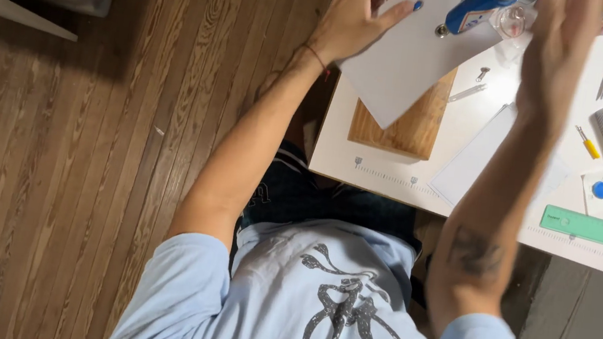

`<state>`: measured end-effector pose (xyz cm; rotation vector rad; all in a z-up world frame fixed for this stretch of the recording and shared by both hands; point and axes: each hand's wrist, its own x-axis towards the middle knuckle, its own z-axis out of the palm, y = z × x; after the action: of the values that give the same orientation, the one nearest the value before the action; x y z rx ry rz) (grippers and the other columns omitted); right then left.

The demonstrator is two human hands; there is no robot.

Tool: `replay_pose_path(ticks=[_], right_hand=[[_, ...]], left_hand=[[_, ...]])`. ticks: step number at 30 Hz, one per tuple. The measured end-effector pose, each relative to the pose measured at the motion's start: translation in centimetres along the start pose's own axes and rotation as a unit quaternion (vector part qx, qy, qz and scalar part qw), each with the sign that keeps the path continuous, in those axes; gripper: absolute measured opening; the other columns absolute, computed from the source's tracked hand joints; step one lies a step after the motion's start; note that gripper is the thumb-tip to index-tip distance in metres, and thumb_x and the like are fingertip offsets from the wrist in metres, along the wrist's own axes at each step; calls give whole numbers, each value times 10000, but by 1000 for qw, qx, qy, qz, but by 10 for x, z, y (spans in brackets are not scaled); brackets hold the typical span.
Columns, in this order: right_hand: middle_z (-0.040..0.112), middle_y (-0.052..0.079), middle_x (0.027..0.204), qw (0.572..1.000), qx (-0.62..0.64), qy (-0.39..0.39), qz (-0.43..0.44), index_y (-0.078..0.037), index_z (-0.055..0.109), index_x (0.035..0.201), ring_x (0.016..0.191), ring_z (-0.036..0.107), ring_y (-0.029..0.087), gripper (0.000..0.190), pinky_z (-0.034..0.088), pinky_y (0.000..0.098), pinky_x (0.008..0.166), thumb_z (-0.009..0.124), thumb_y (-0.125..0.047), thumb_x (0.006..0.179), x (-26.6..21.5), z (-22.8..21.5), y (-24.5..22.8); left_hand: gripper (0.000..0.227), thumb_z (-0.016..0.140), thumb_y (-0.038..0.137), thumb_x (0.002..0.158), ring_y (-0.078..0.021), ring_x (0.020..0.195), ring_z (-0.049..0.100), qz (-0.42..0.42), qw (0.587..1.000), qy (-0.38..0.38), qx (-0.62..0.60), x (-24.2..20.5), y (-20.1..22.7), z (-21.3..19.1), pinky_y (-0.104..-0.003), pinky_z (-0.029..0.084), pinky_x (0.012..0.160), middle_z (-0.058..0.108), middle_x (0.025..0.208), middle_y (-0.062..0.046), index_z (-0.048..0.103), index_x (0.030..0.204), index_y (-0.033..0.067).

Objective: Punching holes in leather using a hand press and marking measurements with a ruler and pencil

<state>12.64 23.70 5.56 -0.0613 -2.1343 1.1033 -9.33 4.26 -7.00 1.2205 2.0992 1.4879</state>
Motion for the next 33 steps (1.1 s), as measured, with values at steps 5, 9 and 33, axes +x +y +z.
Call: replay_pose_path(ticks=[5,9,33], right_hand=[[645,137,1426,953,174,33,247,-134,477,1748,1063,764,209,661,711,328,900,834,-248,1204,-68,33,20],[607,127,1743,939,274,7,207,-90,499,1721,1463,724,325,828,702,454,1228,955,36,1042,-67,40,-3],[791,188,1158,979,-178,-19,-101,-17,917,1072,1190,669,435,146,569,540,999,1036,54,1114,-127,-57,-111]], left_hand=[[685,1006,298,999,-61,1000,681,-10,981,56,-186,-14,-7,7,-191,587,790,824,1475,-97,669,1561,97],[781,1040,101,989,-266,1104,912,8,902,42,-429,-50,31,-18,-378,754,879,929,1229,-190,578,1616,39],[291,684,-62,1160,-311,1243,727,351,935,7,44,-145,184,-53,-512,453,1015,826,1326,0,855,1221,165]])
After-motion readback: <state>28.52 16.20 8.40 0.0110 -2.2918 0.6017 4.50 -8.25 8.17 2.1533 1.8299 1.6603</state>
